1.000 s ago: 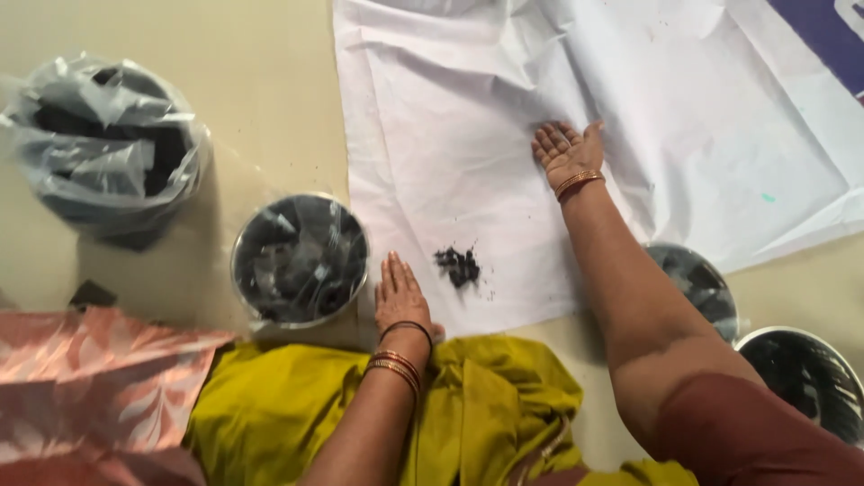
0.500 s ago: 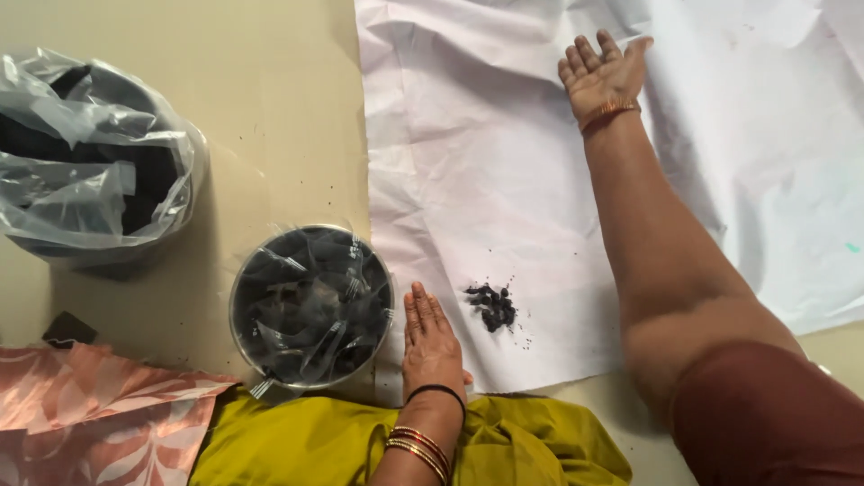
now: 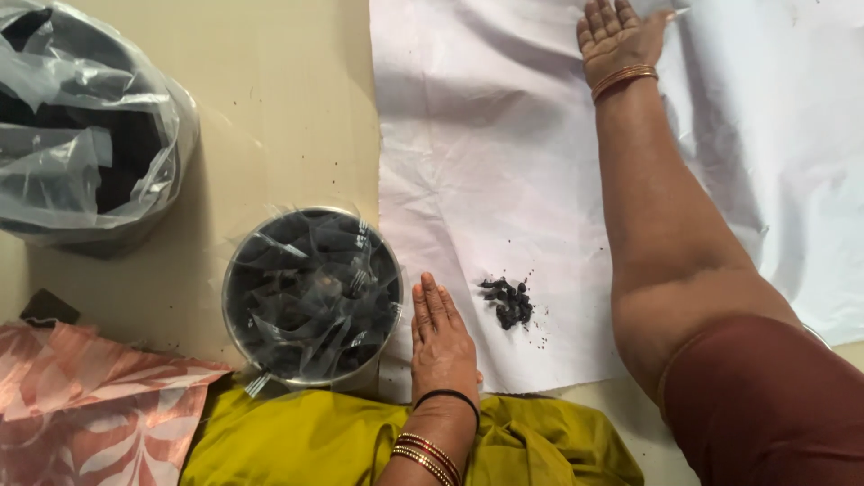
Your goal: The person sorts small black items and then places them into clear plastic bags.
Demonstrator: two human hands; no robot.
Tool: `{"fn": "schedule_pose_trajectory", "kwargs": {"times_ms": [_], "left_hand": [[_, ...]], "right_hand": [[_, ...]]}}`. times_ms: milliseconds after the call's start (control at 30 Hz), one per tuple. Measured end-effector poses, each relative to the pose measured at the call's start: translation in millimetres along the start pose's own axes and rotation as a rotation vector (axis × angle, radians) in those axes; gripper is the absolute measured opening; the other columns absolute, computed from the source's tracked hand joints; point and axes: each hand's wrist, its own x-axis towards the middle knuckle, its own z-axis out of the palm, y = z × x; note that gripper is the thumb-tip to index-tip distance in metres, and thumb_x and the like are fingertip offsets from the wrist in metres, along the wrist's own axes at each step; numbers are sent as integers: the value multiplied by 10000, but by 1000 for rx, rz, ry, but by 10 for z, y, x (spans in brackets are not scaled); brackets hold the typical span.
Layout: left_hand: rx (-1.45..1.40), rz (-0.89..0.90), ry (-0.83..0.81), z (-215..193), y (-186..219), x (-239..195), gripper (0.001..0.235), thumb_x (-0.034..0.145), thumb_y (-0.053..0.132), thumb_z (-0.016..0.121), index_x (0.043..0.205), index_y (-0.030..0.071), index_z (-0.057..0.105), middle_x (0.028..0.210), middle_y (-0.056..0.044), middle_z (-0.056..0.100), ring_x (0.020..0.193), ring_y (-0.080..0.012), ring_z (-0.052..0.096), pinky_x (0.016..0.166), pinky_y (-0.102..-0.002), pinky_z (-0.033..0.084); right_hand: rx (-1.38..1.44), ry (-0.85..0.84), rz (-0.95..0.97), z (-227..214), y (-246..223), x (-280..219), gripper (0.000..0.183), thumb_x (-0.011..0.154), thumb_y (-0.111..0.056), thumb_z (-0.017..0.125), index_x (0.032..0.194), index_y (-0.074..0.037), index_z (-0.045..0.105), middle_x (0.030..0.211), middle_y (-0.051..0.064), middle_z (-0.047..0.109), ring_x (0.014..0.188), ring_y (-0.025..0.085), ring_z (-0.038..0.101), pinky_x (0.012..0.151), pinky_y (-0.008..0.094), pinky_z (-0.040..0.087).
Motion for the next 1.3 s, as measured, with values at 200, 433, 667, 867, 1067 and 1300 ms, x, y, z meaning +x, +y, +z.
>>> {"fn": "schedule_pose_trajectory", "kwargs": {"times_ms": [200,433,667,867,1067,1300], "left_hand": [[3,12,68,1,-13,-60,1226,809,301,865,1575,-113,2,1648,-307,-204,1554,-410,-115,1245,-399,100],[48,-9,175,436,-6,251,993,904,213,723,1557,-130,58,1643,-321,-156,1540,-439,-88,1227,-447,111],[1,17,103,384,-38,275,722,1022,37,451,1570,-122,9,1660,-301,-202,1550,-407,-99,1215,-430,107],[-46,19,138,328,-33,183,702,1021,23,433,1577,-113,26,1672,-266,-184,1559,-371,-85,1237,-422,89],[-17,14,110,227,-39,126,722,1013,16,453,1582,-95,22,1678,-258,-194,1559,-374,-87,1228,-413,102],[-68,17,315,658,-29,400,710,997,11,455,1577,-109,62,1681,-249,-134,1558,-374,-26,1225,-421,123]], "right_hand": [[-74,73,54,-63,-79,-126,841,959,-655,317,1260,92,561,1215,243,686,1118,368,693,982,489,578],[-1208,-184,-202,258,174,113,543,1021,-503,723,1281,-34,641,1159,154,662,1072,295,653,935,424,566],[-2313,-71,-303,1022,749,-787,480,915,-430,694,1377,-317,634,1449,8,505,1339,270,446,1108,504,402],[-2353,-163,-133,1301,702,-1150,436,1034,-573,524,1350,-297,645,1441,56,496,1340,302,441,1116,514,397],[-2309,-450,-274,933,749,-1136,532,920,-573,646,1354,-265,640,1439,115,493,1290,342,460,1110,475,412],[-2117,-774,-532,545,665,-1852,482,1015,-475,583,1436,-241,611,1504,104,505,1359,369,476,1157,493,396]]}}
